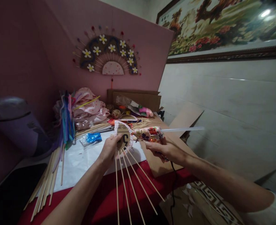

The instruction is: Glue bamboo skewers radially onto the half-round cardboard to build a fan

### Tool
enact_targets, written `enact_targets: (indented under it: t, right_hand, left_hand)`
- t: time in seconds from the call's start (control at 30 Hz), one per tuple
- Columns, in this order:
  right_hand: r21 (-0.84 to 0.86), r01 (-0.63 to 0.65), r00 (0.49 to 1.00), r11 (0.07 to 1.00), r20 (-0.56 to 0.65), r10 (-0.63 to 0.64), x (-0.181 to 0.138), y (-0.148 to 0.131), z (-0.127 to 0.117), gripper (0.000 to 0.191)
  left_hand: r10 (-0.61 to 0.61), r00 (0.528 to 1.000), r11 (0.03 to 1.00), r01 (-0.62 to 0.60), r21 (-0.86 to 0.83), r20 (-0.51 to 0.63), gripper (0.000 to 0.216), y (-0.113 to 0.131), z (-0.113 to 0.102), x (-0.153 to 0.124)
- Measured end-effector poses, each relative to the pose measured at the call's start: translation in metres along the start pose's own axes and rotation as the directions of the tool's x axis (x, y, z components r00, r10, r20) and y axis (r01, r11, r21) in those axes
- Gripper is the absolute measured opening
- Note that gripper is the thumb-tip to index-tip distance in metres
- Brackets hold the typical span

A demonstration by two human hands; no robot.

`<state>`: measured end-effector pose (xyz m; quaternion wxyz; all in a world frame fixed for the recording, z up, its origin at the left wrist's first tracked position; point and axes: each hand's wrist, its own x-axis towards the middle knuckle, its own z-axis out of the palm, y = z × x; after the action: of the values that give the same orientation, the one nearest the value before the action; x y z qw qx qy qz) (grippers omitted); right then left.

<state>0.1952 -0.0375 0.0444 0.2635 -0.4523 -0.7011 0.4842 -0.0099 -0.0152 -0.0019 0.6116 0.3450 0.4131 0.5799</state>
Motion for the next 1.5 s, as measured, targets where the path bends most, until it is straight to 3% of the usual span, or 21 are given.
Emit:
enact_targets:
  t: [0.17, 0.3, 0.43, 0.6, 0.73, 0.83, 0.97, 1.03, 1.1, 1.23, 1.4, 1.5]
  right_hand:
    - [-0.04, 0.147, 0.989, 0.988, 0.024, -0.146, -0.001, -0.006, 0.005, 0.03]
    - [-0.21, 0.281, 0.958, 0.936, 0.011, -0.286, 0.003, -0.005, -0.001, 0.028]
    - [-0.49, 0.052, 0.969, 0.87, -0.187, -0.163, 0.015, 0.018, -0.04, 0.036]
    - [-0.64, 0.019, 0.971, 0.768, -0.173, -0.168, 0.029, 0.067, -0.086, 0.033]
    - [-0.776, -0.076, 0.982, 0.626, -0.167, -0.088, 0.033, 0.1, -0.099, 0.038]
    - [-0.829, -0.084, 0.986, 0.552, -0.148, -0.072, 0.033, 0.105, -0.099, 0.039]
    - [-0.903, -0.168, 0.968, 0.395, -0.226, -0.105, 0.029, 0.08, -0.086, 0.034]
    - [-0.923, -0.192, 0.908, 0.335, -0.296, -0.297, 0.028, 0.062, -0.07, 0.026]
    - [-0.934, -0.047, 0.892, 0.355, -0.2, -0.407, 0.032, 0.048, -0.05, 0.026]
    - [-0.936, 0.16, 0.913, 0.313, 0.02, -0.407, 0.054, 0.039, -0.009, 0.019]
    - [-0.969, 0.217, 0.941, 0.121, 0.175, -0.289, 0.09, 0.038, 0.024, 0.024]
    - [-0.962, 0.261, 0.943, 0.079, 0.236, -0.235, 0.101, 0.036, 0.033, 0.027]
  left_hand:
    - [-0.024, 1.0, 1.0, 0.024, 0.01, 0.002, 0.023, -0.005, -0.005, 0.005]
    - [-0.041, 0.999, 0.999, 0.042, 0.022, -0.018, 0.024, -0.005, -0.007, 0.007]
    - [-0.058, 0.997, 0.998, 0.058, 0.001, -0.047, 0.018, -0.002, -0.009, 0.007]
    - [-0.048, 0.995, 0.998, 0.046, -0.03, -0.083, 0.016, 0.002, -0.009, 0.007]
    - [-0.01, 0.993, 0.998, 0.003, -0.055, -0.114, 0.013, 0.005, -0.009, 0.007]
    - [-0.008, 0.991, 0.996, -0.004, -0.088, -0.133, 0.013, 0.009, -0.009, 0.006]
    - [-0.017, 0.988, 0.987, -0.008, -0.16, -0.152, 0.009, 0.016, -0.011, 0.006]
    - [-0.009, 0.986, 0.981, -0.024, -0.195, -0.164, 0.009, 0.02, -0.012, 0.006]
    - [-0.004, 0.979, 0.973, -0.043, -0.226, -0.203, 0.01, 0.024, -0.012, 0.006]
    - [0.012, 0.964, 0.948, -0.095, -0.303, -0.267, 0.016, 0.029, -0.014, 0.007]
    - [0.0, 0.956, 0.929, -0.109, -0.355, -0.294, 0.015, 0.03, -0.021, 0.011]
    - [-0.007, 0.95, 0.92, -0.116, -0.374, -0.312, 0.014, 0.03, -0.024, 0.014]
